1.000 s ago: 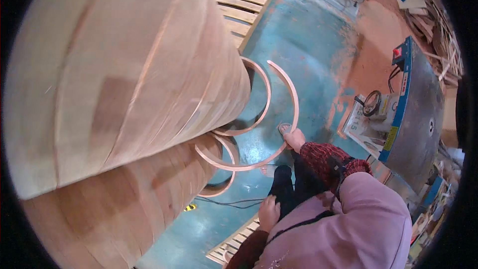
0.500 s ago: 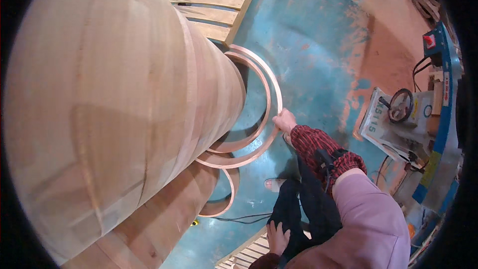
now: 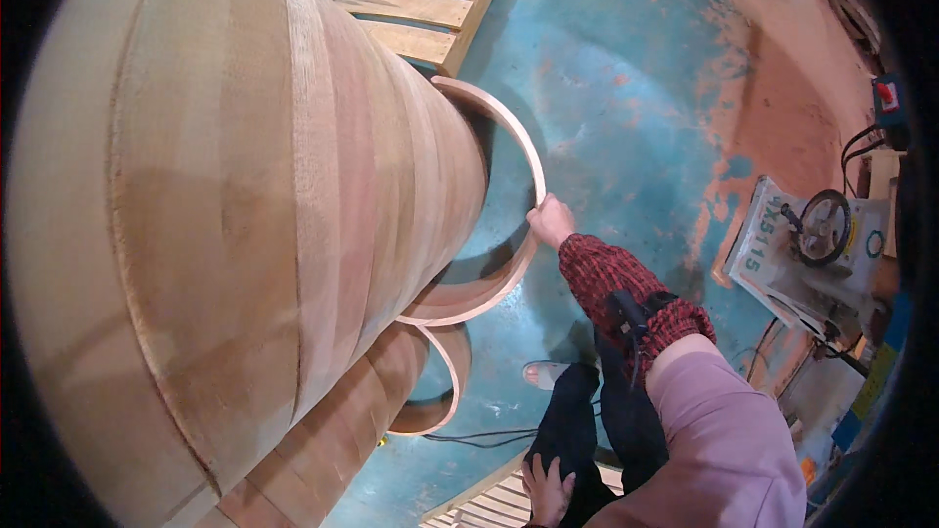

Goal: Using a vertical spindle sander to smooth the edges of curved wooden furniture components.

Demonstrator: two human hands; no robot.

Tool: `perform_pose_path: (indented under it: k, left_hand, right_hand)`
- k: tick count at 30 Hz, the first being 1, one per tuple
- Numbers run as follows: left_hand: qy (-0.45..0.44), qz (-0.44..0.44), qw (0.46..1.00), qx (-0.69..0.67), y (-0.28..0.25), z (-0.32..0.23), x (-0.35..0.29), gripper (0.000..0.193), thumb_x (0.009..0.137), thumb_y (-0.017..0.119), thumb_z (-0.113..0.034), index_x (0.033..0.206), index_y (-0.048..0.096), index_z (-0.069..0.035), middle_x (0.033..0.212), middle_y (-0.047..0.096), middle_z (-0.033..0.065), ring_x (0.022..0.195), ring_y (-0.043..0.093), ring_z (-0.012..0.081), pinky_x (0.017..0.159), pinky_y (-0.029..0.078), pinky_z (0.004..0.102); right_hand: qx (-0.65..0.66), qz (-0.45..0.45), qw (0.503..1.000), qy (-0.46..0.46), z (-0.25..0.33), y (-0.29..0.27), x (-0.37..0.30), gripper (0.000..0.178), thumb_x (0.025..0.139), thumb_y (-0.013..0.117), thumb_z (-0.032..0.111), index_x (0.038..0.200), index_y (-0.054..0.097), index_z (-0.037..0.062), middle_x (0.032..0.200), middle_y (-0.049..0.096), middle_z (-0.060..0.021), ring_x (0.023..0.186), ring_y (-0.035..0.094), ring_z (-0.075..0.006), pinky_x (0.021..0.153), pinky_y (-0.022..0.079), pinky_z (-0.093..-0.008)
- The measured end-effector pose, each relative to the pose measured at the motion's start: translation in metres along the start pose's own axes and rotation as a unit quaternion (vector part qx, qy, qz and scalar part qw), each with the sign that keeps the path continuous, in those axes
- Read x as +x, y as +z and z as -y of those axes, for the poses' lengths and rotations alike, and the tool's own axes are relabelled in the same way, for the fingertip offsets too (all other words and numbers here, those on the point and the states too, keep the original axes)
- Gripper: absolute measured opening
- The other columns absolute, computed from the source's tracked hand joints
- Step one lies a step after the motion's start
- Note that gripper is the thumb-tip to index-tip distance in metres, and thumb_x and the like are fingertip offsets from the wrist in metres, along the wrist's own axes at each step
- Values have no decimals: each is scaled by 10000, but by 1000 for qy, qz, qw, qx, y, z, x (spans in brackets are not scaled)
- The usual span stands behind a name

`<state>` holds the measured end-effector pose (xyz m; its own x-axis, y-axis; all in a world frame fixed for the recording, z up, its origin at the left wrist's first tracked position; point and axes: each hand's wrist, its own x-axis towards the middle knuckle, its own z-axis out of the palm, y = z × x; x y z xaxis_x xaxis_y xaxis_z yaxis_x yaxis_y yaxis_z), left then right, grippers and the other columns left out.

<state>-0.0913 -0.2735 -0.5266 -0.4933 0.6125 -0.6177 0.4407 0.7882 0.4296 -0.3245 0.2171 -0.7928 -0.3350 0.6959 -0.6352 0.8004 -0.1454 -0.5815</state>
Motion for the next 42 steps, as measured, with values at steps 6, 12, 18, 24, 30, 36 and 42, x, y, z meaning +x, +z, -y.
perform_pose_path:
  k: [6, 12, 18, 24, 30, 36, 42]
  left_hand:
    - [-58, 41, 997, -12, -1, -4, 2, 570, 1016, 689, -283, 1496, 521, -26, 1631, 331, 345, 1493, 286, 585, 1205, 290, 657]
    - [-39, 41, 998, -8, 1, 6, -3, 570, 1031, 673, -305, 1505, 515, -31, 1643, 317, 349, 1498, 270, 599, 1197, 286, 680]
    - [16, -31, 999, -28, 6, 9, -5, 622, 1025, 688, -349, 1536, 500, -49, 1651, 307, 351, 1514, 241, 596, 1199, 264, 697]
    - [-73, 60, 995, 14, -15, 0, 4, 604, 994, 683, -452, 1485, 550, -127, 1608, 358, 292, 1484, 275, 587, 1124, 326, 762]
    - [-79, 76, 994, -1, 1, 1, -10, 568, 993, 682, -432, 1461, 586, -124, 1613, 366, 287, 1472, 298, 606, 1152, 345, 719]
    - [-59, 102, 992, -50, -37, -10, -34, 610, 953, 721, -413, 1378, 641, 18, 1435, 600, 291, 1354, 554, 461, 1108, 481, 516]
    - [-180, -17, 963, -199, -78, -34, -105, 469, 978, 634, -420, 1236, 698, -33, 1224, 723, 257, 1142, 689, 449, 975, 540, 550]
  right_hand:
    - [39, -54, 996, 66, -6, 26, -6, 510, 858, 716, 252, 1253, 638, -61, 1097, 749, -289, 1073, 732, -446, 962, 570, -514]
    - [104, -30, 987, 121, -37, 60, 18, 397, 842, 693, 195, 1129, 712, -78, 1025, 756, -278, 987, 748, -441, 897, 588, -492]
    - [80, -32, 992, 88, -27, 57, 17, 325, 819, 701, 211, 912, 756, -96, 826, 757, -247, 838, 770, -416, 810, 597, -467]
    - [103, 52, 991, 72, -24, 30, -2, 560, 850, 748, 399, 1093, 728, -105, 1022, 764, -265, 952, 765, -389, 825, 590, -475]
    - [-77, 187, 979, 21, -60, -10, -139, 944, 829, 744, 474, 1457, 467, -175, 1342, 645, -337, 1280, 611, -472, 1147, 466, -476]
    - [-266, 305, 913, -46, -110, -88, -290, 589, 860, 661, 468, 1161, 740, -31, 1253, 704, -304, 1223, 664, -419, 1082, 505, -488]
    - [-373, 301, 847, -229, -22, -154, -364, 399, 815, 658, 335, 980, 773, -9, 991, 747, -279, 985, 712, -484, 913, 569, -538]
